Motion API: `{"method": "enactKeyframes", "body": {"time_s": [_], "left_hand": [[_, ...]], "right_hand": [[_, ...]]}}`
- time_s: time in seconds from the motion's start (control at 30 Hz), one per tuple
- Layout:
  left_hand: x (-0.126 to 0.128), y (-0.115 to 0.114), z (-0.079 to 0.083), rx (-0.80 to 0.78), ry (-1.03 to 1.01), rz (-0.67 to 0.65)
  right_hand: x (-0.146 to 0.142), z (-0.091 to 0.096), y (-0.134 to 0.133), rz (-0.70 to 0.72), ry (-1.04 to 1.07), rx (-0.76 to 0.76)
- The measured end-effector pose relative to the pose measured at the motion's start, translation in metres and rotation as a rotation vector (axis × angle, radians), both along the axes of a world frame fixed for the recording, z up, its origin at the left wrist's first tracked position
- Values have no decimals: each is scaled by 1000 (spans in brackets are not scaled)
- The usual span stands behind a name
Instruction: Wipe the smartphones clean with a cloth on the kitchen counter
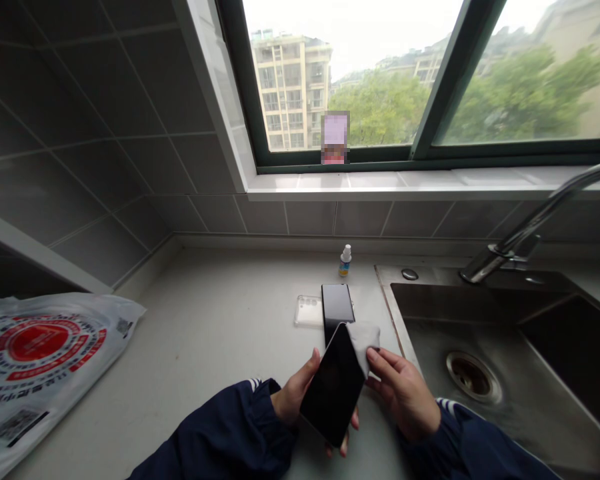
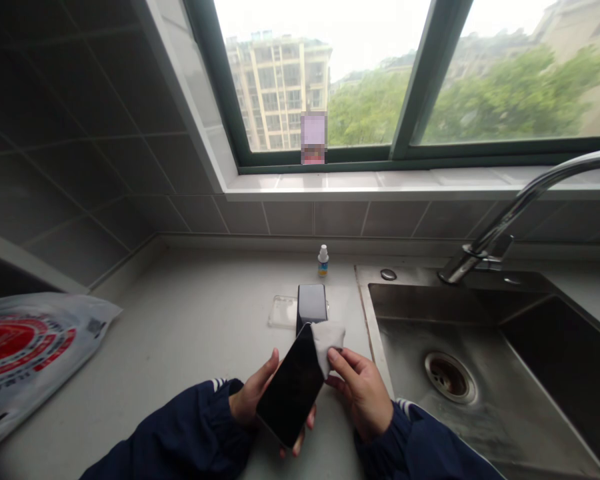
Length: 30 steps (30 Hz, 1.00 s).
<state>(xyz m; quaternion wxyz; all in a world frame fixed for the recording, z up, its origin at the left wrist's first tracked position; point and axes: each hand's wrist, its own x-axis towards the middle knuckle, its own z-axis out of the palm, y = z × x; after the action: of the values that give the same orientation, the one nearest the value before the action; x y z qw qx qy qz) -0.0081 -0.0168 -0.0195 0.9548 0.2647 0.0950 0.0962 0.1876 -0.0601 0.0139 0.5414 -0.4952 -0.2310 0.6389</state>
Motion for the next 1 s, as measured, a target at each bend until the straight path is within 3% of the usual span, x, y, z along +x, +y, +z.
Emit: {"method": "enactKeyframes", "body": {"time_s": [0.3, 0.5, 0.73, 1.0], "left_hand": [[1, -1, -5, 15, -15, 8], [2, 0, -2, 30, 9, 49], [0, -3, -2, 35, -56, 4], [1, -4, -4, 34, -65, 64]], "right_hand": [[-9, 3, -2, 22, 10, 36], [-21, 0, -9, 256, 23, 113], [-4, 11, -1, 31, -51, 65], [-14, -2, -8, 219, -99, 127]]}}
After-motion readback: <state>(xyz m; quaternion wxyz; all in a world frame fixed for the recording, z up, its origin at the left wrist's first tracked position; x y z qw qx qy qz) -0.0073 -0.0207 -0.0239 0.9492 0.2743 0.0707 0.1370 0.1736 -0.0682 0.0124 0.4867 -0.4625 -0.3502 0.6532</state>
